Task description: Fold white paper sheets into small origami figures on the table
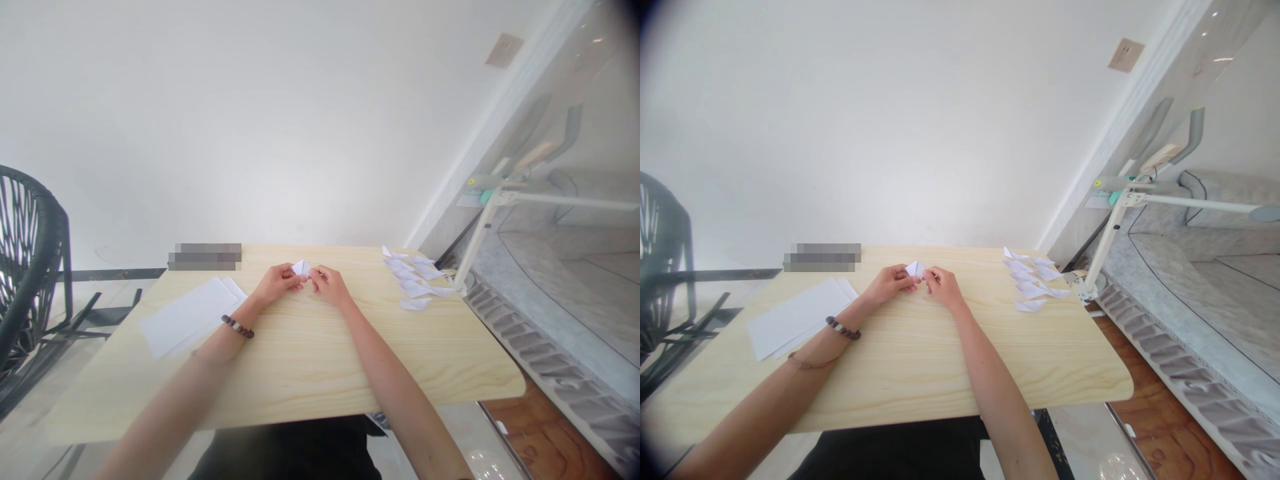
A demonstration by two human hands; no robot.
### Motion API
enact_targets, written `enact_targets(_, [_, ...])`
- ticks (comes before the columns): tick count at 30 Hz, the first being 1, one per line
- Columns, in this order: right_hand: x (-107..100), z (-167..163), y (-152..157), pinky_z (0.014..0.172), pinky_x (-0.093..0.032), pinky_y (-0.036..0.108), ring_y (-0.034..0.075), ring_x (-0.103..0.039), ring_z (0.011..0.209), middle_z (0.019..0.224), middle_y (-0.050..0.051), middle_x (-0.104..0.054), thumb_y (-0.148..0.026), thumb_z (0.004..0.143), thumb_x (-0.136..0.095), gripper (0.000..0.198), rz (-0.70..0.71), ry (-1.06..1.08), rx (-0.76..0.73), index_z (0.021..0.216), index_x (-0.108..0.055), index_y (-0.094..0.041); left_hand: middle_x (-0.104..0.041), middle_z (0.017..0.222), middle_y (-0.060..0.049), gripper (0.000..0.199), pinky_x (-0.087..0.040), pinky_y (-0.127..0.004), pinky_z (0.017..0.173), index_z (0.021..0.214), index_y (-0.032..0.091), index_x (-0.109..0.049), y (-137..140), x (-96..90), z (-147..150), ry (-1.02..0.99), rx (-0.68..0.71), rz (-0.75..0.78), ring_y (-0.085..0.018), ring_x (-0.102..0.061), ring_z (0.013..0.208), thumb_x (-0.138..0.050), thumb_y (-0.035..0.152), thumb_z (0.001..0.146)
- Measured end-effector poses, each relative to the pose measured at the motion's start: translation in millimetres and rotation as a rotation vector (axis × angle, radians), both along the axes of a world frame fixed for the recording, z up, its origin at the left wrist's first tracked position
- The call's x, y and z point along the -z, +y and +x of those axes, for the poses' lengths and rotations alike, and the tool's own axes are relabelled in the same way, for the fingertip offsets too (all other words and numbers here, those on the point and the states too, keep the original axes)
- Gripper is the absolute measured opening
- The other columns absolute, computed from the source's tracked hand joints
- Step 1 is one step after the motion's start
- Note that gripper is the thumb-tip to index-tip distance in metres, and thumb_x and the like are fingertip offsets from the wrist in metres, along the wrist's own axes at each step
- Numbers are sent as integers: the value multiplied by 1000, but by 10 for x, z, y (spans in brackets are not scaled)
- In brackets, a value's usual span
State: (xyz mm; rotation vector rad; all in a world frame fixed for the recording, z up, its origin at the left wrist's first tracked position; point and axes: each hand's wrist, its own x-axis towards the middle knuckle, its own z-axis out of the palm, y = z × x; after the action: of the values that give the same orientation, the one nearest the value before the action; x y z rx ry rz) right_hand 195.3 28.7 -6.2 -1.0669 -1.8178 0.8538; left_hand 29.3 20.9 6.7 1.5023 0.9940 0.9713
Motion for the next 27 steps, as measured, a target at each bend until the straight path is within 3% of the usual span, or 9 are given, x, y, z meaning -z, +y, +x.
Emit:
enact_targets(14, [13, -7, 9, 50, -41, 18, 6, -49, 46, 66, 1, -56, -44, 79, -36, 33, -22, 42, 48, 71, -52, -16, -62, 74, -6, 25, -47, -30, 63, 75, 13, -55, 16, 23, -10, 81, -49, 37, -15, -57, 67, -54, 36, 67])
enact_targets(27, [25, -5, 13, 49, -40, 18, 7, -49, 46, 60, -1, -55, -43, 78, -37, 32, -19, 19, 50, 71, -53, -16, -62, 69, -5, 23, -45, -28, 62, 79, 12, -55, 14, 33, -26, 123, -31, 48, -14, -57, 61, -53, 32, 67])
